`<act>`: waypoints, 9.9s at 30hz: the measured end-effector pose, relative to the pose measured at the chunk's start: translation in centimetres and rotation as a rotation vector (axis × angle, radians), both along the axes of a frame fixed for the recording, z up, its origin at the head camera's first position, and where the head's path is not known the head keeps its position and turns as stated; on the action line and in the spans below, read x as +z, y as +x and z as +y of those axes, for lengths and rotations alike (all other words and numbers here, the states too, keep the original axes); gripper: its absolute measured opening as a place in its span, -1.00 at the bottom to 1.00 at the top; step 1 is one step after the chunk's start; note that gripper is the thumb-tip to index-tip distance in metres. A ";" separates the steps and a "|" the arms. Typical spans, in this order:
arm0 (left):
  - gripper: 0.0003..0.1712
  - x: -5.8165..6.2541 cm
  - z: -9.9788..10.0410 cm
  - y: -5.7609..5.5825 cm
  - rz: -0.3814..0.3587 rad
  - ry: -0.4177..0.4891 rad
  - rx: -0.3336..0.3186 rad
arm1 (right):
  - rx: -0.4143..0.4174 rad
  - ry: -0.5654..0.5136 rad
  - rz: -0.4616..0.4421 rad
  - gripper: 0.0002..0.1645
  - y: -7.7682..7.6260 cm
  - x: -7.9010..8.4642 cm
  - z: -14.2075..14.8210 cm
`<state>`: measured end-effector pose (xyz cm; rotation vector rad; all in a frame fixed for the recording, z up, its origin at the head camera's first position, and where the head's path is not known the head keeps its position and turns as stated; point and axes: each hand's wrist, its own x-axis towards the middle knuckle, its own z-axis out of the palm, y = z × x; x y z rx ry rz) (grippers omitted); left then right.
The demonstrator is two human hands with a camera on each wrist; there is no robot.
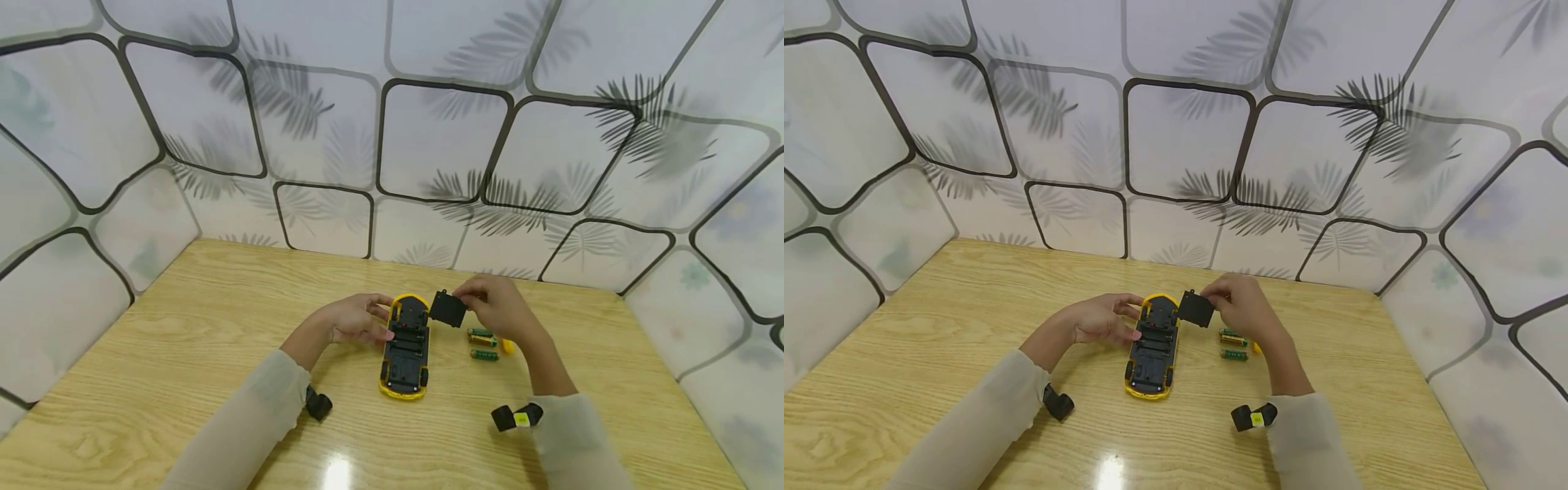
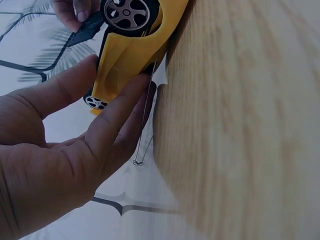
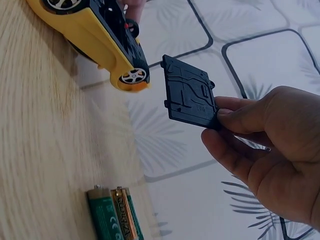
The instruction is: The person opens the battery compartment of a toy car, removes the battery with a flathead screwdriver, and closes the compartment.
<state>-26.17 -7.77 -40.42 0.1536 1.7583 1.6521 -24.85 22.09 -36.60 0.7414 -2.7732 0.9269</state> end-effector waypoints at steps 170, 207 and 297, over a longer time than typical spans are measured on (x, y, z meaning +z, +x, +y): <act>-0.16 0.4 -0.2 -0.3 -0.048 0.057 -0.015 | 0.162 0.151 -0.172 -0.71 1.6 -1.7 -6.8; -0.15 0.5 -0.2 -0.2 -0.038 0.028 -0.005 | 0.138 0.150 -0.216 -0.69 1.5 -1.8 -6.7; -0.36 6.5 4.8 1.4 0.777 -0.756 -0.312 | 0.100 -0.238 -0.491 -0.60 1.6 -3.0 -3.3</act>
